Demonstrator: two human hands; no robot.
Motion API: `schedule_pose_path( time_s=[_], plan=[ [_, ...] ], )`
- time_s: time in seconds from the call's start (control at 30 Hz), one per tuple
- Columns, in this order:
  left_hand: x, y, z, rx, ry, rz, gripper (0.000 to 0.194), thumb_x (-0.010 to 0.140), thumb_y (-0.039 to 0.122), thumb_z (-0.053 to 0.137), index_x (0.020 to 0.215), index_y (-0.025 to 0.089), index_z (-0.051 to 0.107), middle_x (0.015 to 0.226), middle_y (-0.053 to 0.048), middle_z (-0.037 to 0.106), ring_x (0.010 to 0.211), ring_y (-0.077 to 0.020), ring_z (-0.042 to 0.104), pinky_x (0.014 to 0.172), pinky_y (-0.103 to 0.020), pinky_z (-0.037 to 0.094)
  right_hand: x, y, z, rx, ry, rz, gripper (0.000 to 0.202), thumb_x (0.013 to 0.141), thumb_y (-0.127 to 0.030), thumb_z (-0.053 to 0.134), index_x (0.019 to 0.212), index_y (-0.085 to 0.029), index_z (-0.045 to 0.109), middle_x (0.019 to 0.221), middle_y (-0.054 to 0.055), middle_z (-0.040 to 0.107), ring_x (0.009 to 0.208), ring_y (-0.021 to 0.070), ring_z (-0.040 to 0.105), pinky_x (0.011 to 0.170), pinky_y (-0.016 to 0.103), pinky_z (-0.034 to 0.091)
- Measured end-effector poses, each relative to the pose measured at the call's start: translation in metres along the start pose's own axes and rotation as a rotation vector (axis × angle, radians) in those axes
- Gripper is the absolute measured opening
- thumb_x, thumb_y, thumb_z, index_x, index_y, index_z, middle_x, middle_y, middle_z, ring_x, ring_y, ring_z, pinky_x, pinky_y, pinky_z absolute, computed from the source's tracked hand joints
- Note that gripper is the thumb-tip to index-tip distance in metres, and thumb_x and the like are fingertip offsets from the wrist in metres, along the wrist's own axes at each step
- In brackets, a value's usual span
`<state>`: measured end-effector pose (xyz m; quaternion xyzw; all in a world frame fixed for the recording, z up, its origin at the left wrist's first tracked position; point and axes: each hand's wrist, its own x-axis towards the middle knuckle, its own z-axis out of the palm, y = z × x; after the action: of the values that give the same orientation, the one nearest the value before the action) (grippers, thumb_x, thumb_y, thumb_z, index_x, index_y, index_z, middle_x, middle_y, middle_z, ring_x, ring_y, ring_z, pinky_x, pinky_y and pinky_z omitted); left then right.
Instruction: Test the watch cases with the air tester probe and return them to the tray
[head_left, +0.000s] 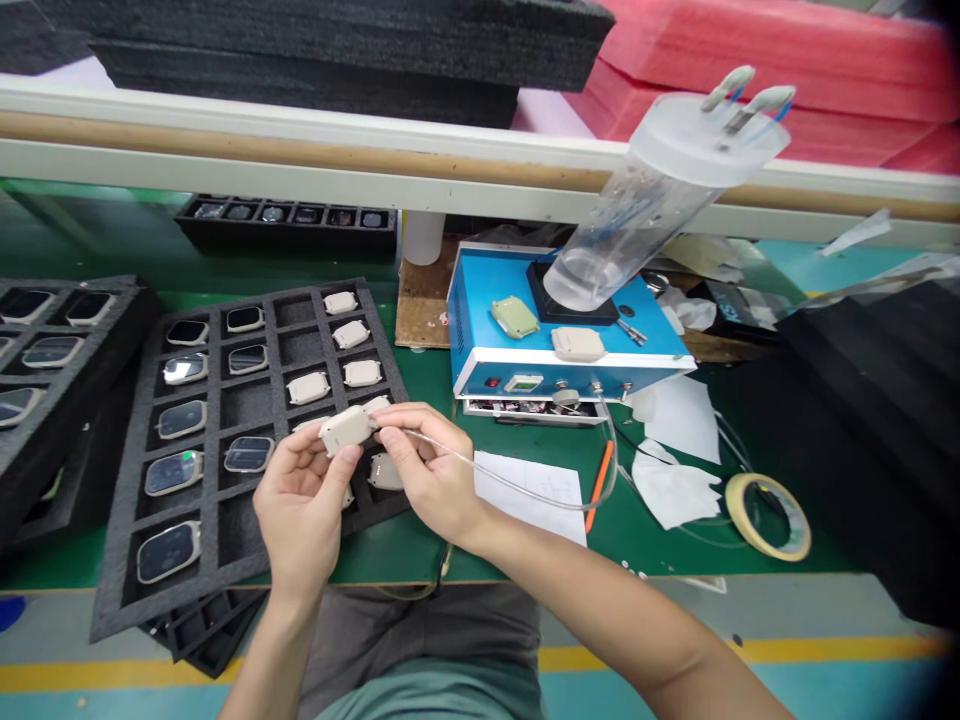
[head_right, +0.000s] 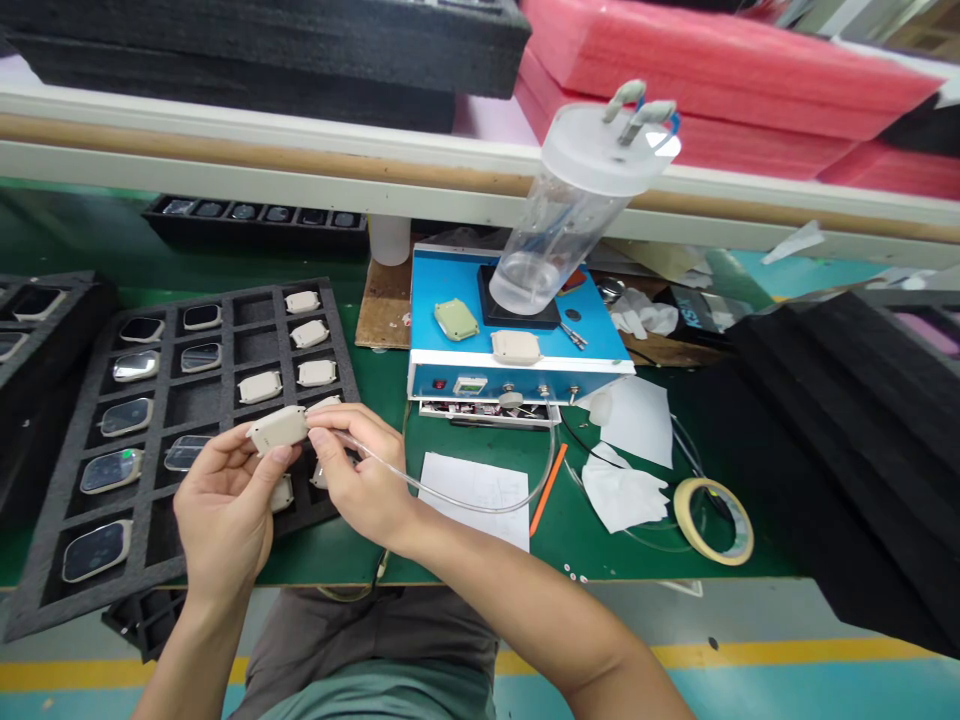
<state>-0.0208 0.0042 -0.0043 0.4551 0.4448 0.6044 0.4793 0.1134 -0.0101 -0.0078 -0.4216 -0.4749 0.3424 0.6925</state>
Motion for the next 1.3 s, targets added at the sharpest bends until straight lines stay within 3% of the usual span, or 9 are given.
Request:
schedule_pose_path(
  time_s=[0.37,0.6,1.3],
  plan=[
    [-0.0006,0.0010,0.0003,-0.041,-0.019,0.007,0.033,0.080,0.020,0.091,0.109,0.019,0.075,0.110,-0.006,0.080,0.101,-0.0158,0.078,0.093,-0.021,0.062,-0.0014,0.0003,0.0003,-0.002,0.003,0.018,0.012,0.100,-0.027,0.068,0.103,-0.025,0.079,0.110,0.007,0.077,0.103,0.0191,0.075,0.088,0.031,0.067],
    [-0.0002,0.0001,0.0004,-0.004,-0.008,-0.005,0.037,0.079,0.026,0.093,0.110,0.018,0.074,0.112,-0.008,0.079,0.103,-0.0202,0.078,0.097,-0.029,0.063,-0.0019,0.0008,0.0001,-0.024,0.006,0.031,0.013,0.101,-0.031,0.067,0.103,-0.024,0.078,0.109,0.007,0.077,0.103,0.0196,0.076,0.088,0.032,0.068],
    [-0.0003,0.0004,-0.0001,-0.015,-0.013,-0.009,0.037,0.079,0.025,0.093,0.110,0.019,0.074,0.111,-0.008,0.079,0.103,-0.0194,0.078,0.097,-0.028,0.062,-0.0016,0.0000,0.0002,-0.021,0.001,0.030,0.012,0.100,-0.030,0.067,0.103,-0.025,0.078,0.109,0.007,0.077,0.102,0.0195,0.076,0.088,0.032,0.068]
  ],
)
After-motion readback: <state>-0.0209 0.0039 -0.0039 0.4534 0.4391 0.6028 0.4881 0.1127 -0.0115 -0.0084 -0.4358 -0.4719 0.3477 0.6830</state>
